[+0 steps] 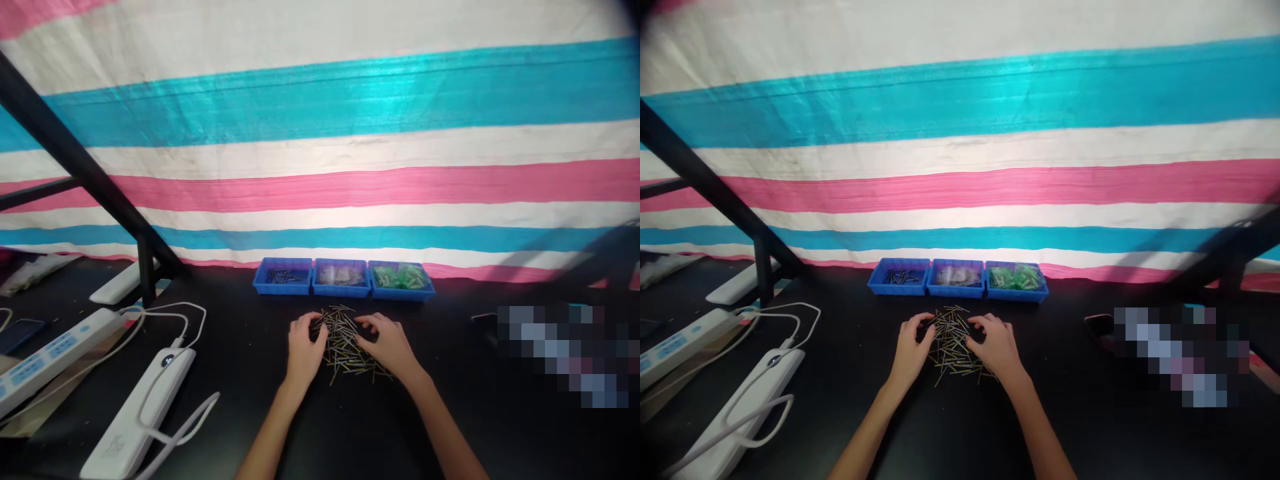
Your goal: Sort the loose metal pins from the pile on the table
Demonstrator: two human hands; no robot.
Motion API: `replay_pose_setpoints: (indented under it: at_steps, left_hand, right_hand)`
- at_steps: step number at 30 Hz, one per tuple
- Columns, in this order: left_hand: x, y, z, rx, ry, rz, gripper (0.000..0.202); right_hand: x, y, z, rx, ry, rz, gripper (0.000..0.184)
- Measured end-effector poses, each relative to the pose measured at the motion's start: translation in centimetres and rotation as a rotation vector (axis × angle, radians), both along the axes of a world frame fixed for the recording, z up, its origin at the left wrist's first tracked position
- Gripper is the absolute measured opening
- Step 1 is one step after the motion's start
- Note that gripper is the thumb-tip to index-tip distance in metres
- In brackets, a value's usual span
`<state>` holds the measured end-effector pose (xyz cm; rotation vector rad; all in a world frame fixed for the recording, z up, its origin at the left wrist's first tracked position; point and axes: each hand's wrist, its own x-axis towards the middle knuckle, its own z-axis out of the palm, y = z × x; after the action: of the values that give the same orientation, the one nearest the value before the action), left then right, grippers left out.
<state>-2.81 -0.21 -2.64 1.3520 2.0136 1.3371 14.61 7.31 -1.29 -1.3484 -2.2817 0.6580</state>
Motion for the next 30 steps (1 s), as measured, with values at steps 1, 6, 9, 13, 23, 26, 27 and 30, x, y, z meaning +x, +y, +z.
replay_pose_setpoints:
  at_steps: [1, 6, 9, 13, 23, 26, 27, 30]
  left_hand:
    - [0.1, 0.0, 0.0, -0.005, 0.006, -0.027, 0.02]
    - [0.8, -0.1, 0.2, -0.01, 0.01, -0.141, 0.024]
    - [1.1, -0.2, 0.2, 0.0, -0.005, -0.161, 0.025]
    - [1.2, 0.0, 0.3, 0.041, -0.027, -0.15, 0.021]
    - [1.3, 0.3, 1.0, 0.123, -0.146, -0.216, 0.024]
    - [1.4, 0.3, 1.1, 0.127, -0.218, -0.285, 0.016]
    - [1.5, 0.3, 1.1, 0.128, -0.24, -0.299, 0.015]
    - [1.5, 0.2, 1.1, 0.127, -0.295, -0.317, 0.013]
  right_hand:
    - [-0.2, -0.2, 0.0, 0.009, 0.007, 0.001, 0.022]
    - [-0.6, -0.2, -0.5, 0.043, 0.019, -0.029, 0.01]
    - [-0.3, 0.1, -0.8, 0.048, 0.043, -0.024, 0.009]
    - [0.0, 0.4, -0.7, 0.038, 0.114, 0.024, 0.014]
    - [-0.8, -0.3, 0.6, -0.092, 0.606, 0.065, 0.016]
    - [-1.2, -0.7, 1.0, -0.158, 0.678, 0.144, 0.013]
    - [-1.3, -0.8, 1.1, -0.179, 0.691, 0.162, 0.013]
    - [-1.5, -1.1, 1.1, -0.233, 0.706, 0.193, 0.013]
